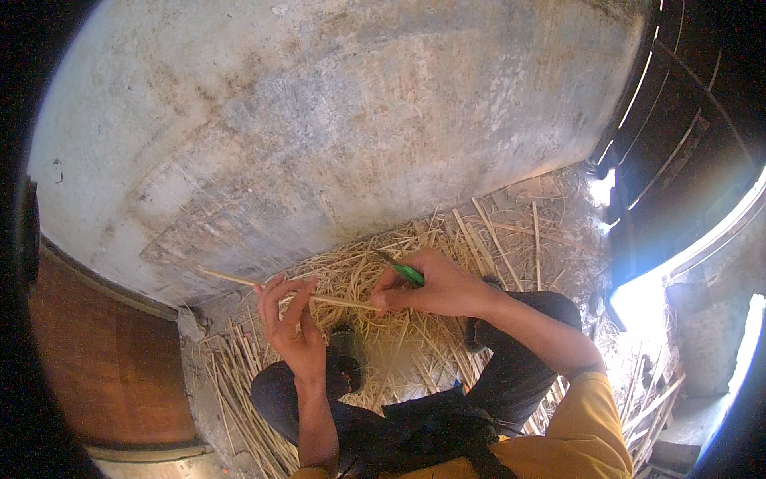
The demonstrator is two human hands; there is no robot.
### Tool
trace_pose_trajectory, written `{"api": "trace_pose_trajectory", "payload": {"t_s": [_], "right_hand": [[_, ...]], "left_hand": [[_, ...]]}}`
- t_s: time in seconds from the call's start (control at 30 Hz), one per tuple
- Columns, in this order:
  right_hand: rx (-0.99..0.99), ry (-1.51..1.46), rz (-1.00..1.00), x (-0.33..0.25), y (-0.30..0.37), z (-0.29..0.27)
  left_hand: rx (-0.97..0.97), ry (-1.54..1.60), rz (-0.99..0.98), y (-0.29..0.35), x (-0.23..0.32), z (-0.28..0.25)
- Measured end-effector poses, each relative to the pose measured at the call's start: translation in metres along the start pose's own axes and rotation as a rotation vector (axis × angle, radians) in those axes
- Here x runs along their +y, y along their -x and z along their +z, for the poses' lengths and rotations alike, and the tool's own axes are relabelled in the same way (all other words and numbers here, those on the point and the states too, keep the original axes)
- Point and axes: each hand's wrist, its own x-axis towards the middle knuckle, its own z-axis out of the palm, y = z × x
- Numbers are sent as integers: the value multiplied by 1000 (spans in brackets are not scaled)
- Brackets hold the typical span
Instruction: The person uses a utility knife to shave thin strips from a bamboo stick, working over a pile of dry straw while sitting down.
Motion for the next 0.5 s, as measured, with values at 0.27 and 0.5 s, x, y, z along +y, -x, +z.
{"api": "trace_pose_trajectory", "payload": {"t_s": [0.27, 0.5], "right_hand": [[-22, -42, -22, 13, -3, 2], [-24, -42, -97, 14, -3, 7]], "left_hand": [[-13, -2, 8, 0, -1, 0], [11, 130, -131, 1, 0, 5]]}}
